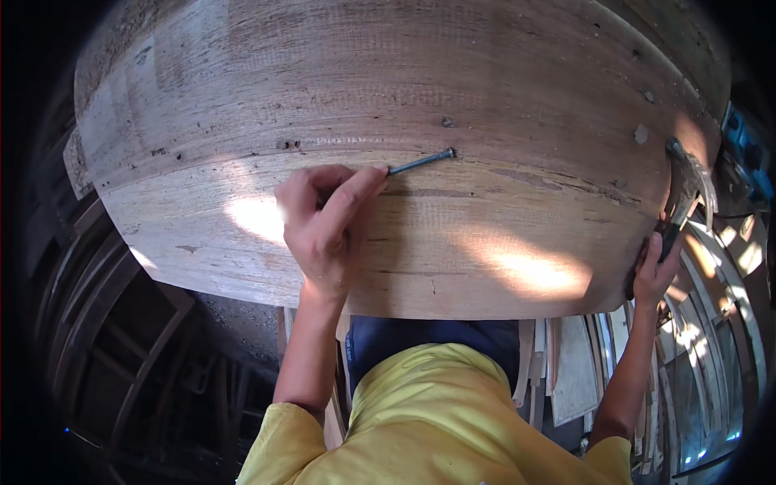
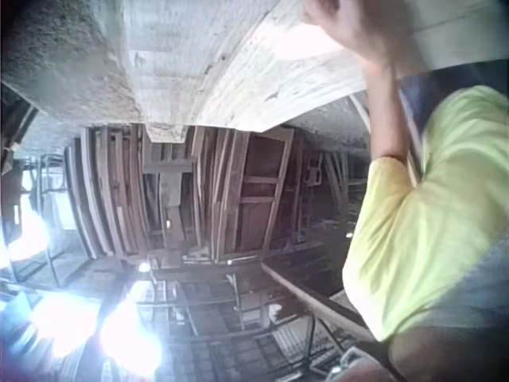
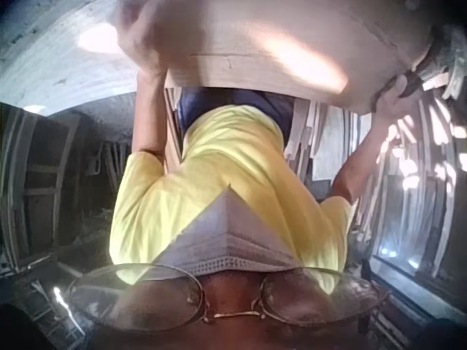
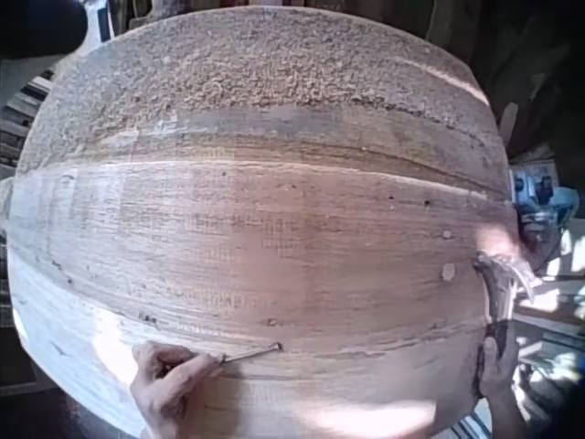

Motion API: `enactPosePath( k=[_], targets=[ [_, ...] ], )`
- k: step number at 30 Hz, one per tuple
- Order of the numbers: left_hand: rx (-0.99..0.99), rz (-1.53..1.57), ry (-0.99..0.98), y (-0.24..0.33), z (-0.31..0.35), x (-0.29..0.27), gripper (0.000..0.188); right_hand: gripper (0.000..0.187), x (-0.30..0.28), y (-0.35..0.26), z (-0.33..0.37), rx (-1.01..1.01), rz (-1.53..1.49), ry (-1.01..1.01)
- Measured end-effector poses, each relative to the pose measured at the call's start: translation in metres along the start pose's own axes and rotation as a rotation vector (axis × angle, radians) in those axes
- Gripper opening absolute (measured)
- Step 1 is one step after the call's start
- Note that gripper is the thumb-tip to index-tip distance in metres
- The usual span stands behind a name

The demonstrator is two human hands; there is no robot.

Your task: The person hammers a nail into a wooden board, uses an electric planer to smooth the surface, and kemudian picks up the round wooden piece to check the edges.

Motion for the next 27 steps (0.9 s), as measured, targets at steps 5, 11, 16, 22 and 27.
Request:
enactPosePath(
  k=[5,11,16,22,27],
  targets=[
    [0.027,-0.005,-0.032,-0.002,-0.003,-0.001,0.031,0.071,0.06,-0.053,0.041,0.119,-0.308,-0.088],
    [0.018,-0.006,-0.076,-0.003,-0.008,-0.003,0.03,0.071,0.116,-0.145,0.089,-0.118,-0.271,-0.339],
    [0.042,0.005,-0.054,-0.002,-0.009,-0.003,0.029,0.071,0.143,-0.195,0.094,-0.241,-0.013,-0.463],
    [0.062,0.031,-0.002,-0.003,-0.01,-0.005,0.023,0.07,0.135,-0.201,0.096,-0.196,-0.059,-0.39],
    [0.067,0.054,-0.002,-0.003,-0.01,-0.002,0.023,0.072,0.152,-0.208,0.098,-0.086,0.037,-0.571]
  ],
)
Point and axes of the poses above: each hand's wrist, its own z-axis away from the middle knuckle, its own x-axis out of the palm, y = z × x, the point moved 6 cm from there along -z, towards the middle knuckle, and after that the axes turned 15 degrees about -z, right-handed, at the moved point
